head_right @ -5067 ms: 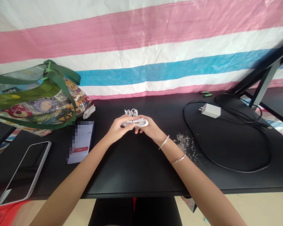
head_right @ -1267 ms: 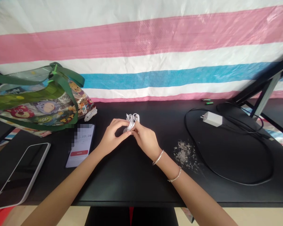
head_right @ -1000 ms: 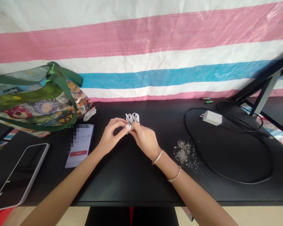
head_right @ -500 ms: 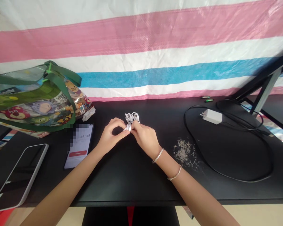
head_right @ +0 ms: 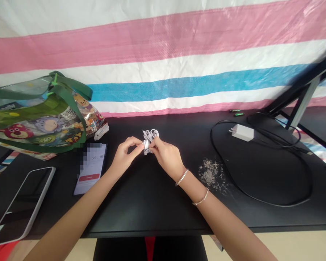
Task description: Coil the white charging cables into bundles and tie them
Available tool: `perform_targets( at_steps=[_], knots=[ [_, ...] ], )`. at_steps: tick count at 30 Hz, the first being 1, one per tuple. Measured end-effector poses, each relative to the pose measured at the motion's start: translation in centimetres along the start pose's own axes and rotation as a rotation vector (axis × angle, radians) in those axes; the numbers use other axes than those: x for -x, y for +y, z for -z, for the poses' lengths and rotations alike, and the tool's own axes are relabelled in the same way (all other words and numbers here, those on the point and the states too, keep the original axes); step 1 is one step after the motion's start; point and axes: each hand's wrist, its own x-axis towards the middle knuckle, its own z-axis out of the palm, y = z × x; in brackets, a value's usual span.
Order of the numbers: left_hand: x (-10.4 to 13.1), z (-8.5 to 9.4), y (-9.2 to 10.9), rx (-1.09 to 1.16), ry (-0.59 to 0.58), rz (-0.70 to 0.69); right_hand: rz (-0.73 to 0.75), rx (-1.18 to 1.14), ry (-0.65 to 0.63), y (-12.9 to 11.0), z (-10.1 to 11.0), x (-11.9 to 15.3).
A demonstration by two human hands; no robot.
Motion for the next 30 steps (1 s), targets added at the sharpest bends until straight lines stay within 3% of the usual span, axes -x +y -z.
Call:
perform_targets(
  at_steps=[6, 19, 30],
  knots=[
    [0.05, 0.03, 0.05, -0.028, 0.027, -0.03, -0.063, -0.016, -0.061, -0.25, 0.0, 0.08],
    [0.21, -0.11, 0.42, -0.077, -0.026, -0.099, -0.009, 0.198, -0.065, -0.14, -0.53, 0.08],
    [-0.01, 0.24, -0.02, -0.084, 0.021, -0.082, -0.071, -0.003, -0.066, -0.44, 0.0, 0.01]
  ],
)
